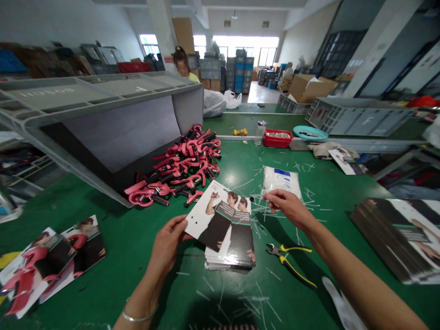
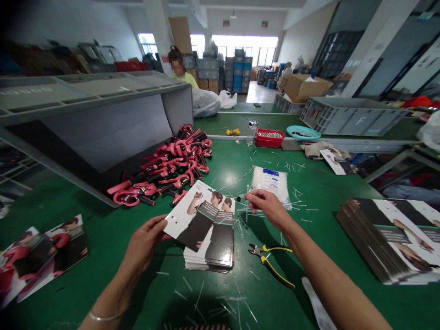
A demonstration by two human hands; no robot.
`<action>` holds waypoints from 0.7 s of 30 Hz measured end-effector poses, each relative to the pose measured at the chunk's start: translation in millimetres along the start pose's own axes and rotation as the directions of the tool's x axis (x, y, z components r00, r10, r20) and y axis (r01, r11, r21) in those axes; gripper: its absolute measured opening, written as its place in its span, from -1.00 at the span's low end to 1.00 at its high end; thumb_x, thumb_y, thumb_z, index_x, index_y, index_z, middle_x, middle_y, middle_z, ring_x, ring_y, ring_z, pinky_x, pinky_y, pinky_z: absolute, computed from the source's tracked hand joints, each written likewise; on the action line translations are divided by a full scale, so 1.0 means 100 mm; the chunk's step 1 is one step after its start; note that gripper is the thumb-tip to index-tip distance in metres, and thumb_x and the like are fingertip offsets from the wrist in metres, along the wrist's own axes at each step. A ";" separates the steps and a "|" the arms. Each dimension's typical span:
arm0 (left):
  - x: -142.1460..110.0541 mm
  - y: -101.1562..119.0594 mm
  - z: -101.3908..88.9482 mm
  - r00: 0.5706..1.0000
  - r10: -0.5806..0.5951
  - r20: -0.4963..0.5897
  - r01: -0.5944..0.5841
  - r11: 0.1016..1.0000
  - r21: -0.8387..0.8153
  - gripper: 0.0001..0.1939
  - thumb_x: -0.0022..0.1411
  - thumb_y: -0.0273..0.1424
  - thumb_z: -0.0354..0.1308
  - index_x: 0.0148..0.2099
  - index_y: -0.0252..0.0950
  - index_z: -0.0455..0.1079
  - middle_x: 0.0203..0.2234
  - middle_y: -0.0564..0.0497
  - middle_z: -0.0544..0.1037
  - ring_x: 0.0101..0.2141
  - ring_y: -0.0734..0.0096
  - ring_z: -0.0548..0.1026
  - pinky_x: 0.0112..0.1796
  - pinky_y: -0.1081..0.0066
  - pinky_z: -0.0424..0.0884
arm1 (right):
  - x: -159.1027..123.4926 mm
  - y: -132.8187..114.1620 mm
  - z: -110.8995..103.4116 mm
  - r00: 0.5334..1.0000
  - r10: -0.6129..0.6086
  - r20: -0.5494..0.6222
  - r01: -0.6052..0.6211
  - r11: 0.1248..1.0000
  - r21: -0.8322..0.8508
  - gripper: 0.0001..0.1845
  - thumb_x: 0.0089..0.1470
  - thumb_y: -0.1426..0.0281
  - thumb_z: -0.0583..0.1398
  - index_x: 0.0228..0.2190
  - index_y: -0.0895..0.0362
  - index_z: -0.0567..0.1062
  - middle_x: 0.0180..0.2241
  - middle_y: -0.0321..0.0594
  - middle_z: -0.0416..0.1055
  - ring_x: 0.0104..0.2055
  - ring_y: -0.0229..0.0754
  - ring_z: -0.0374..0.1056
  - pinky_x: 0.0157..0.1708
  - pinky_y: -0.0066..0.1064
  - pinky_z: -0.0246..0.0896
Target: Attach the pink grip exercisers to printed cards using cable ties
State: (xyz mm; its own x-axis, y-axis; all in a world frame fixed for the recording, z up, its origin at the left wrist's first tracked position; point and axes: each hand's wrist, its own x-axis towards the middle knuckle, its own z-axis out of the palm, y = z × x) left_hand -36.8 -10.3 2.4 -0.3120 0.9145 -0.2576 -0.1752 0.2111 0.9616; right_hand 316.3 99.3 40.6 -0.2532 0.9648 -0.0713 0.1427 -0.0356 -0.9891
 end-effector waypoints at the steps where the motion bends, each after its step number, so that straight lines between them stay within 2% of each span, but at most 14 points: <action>1: 0.03 0.08 -0.04 0.999 0.050 -0.004 -0.050 0.998 0.026 -0.51 0.07 -0.13 0.33 -0.03 -0.33 0.46 -0.23 -0.06 0.60 -0.35 0.35 0.54 -0.34 0.41 0.50 | 0.00 -0.01 0.06 1.000 0.021 0.009 -0.022 0.998 0.057 -0.63 0.03 0.10 0.30 -0.32 0.17 0.52 -0.47 -0.27 0.43 -0.50 -0.30 0.29 -0.51 -0.45 0.26; 4: 0.12 0.26 -0.12 0.990 0.121 0.068 -0.128 0.985 0.115 -0.53 0.13 -0.11 0.28 -0.04 -0.35 0.47 -0.36 -0.01 0.59 -0.46 0.42 0.49 -0.42 0.46 0.46 | 0.03 -0.02 0.22 0.995 0.071 0.075 -0.086 0.972 0.216 -0.63 0.01 0.12 0.33 -0.31 0.17 0.52 -0.46 -0.28 0.41 -0.54 -0.35 0.26 -0.54 -0.48 0.23; 7: 0.18 0.24 -0.10 0.988 0.102 0.112 -0.116 0.985 0.126 -0.56 0.13 -0.12 0.27 -0.09 -0.37 0.50 -0.45 0.01 0.56 -0.50 0.45 0.45 -0.49 0.51 0.39 | 0.06 0.00 0.39 0.989 0.070 0.131 -0.110 0.938 0.328 -0.65 0.00 0.15 0.35 -0.31 0.17 0.51 -0.41 -0.29 0.42 -0.53 -0.37 0.26 -0.53 -0.50 0.23; 10: 0.23 0.06 -0.02 0.995 0.001 0.104 -0.001 1.000 -0.004 -0.58 0.09 -0.16 0.32 -0.12 -0.37 0.50 -0.36 -0.04 0.59 -0.42 0.42 0.50 -0.44 0.51 0.42 | 0.07 0.03 0.54 0.983 0.066 0.170 -0.125 0.924 0.363 -0.66 0.01 0.15 0.35 -0.33 0.17 0.50 -0.49 -0.35 0.38 -0.55 -0.38 0.24 -0.52 -0.49 0.24; 13: 0.22 -0.14 0.06 0.979 -0.126 0.162 0.155 0.971 -0.184 -0.57 0.05 -0.23 0.37 -0.08 -0.35 0.48 -0.18 -0.12 0.60 -0.25 0.34 0.56 -0.22 0.42 0.47 | 0.07 0.02 0.66 0.984 0.060 0.166 -0.114 0.934 0.338 -0.66 0.04 0.13 0.32 -0.31 0.15 0.48 -0.53 -0.36 0.38 -0.56 -0.35 0.27 -0.51 -0.46 0.27; 15: 0.20 -0.22 0.09 0.972 -0.135 0.190 0.180 0.953 -0.242 -0.58 0.04 -0.27 0.38 -0.07 -0.36 0.48 -0.15 -0.14 0.60 -0.21 0.32 0.56 -0.15 0.40 0.46 | 0.07 -0.04 0.74 0.998 0.005 0.058 -0.023 0.950 0.311 -0.67 0.07 0.13 0.29 -0.28 0.13 0.46 -0.47 -0.32 0.44 -0.55 -0.32 0.32 -0.52 -0.45 0.31; 17: 0.17 -0.25 0.11 0.978 -0.087 0.187 0.133 0.960 -0.248 -0.61 0.04 -0.27 0.37 -0.11 -0.37 0.48 -0.20 -0.12 0.61 -0.26 0.34 0.56 -0.20 0.41 0.46 | 0.05 -0.14 0.85 0.992 -0.103 -0.070 0.118 0.959 0.259 -0.71 0.12 0.15 0.26 -0.26 0.10 0.42 -0.40 -0.28 0.48 -0.52 -0.30 0.39 -0.51 -0.44 0.35; 19: 0.18 -0.25 0.11 0.980 -0.026 0.199 0.066 0.978 -0.198 -0.64 0.05 -0.26 0.36 -0.14 -0.38 0.49 -0.29 -0.08 0.61 -0.37 0.40 0.54 -0.33 0.47 0.45 | 0.03 -0.25 1.00 0.965 -0.222 -0.140 0.246 0.952 0.184 -0.76 0.15 0.19 0.24 -0.28 0.07 0.38 -0.34 -0.25 0.50 -0.46 -0.26 0.45 -0.46 -0.41 0.41; 21: 0.21 -0.24 0.09 0.972 0.002 0.235 0.027 0.992 -0.122 -0.64 0.06 -0.24 0.35 -0.16 -0.38 0.49 -0.37 -0.04 0.59 -0.49 0.47 0.47 -0.49 0.53 0.37 | 0.01 -0.33 1.17 0.941 -0.307 -0.144 0.324 0.939 0.114 -0.79 0.18 0.20 0.22 -0.29 0.05 0.34 -0.30 -0.23 0.51 -0.40 -0.21 0.50 -0.43 -0.38 0.45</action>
State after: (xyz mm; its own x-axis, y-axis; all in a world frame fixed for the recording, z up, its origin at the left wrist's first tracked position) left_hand -30.2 6.8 -25.6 -0.0842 0.9705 -0.2260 -0.2966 0.1921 0.9355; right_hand 199.2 71.0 57.8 -0.1446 0.9561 0.2550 -0.0571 0.2492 -0.9668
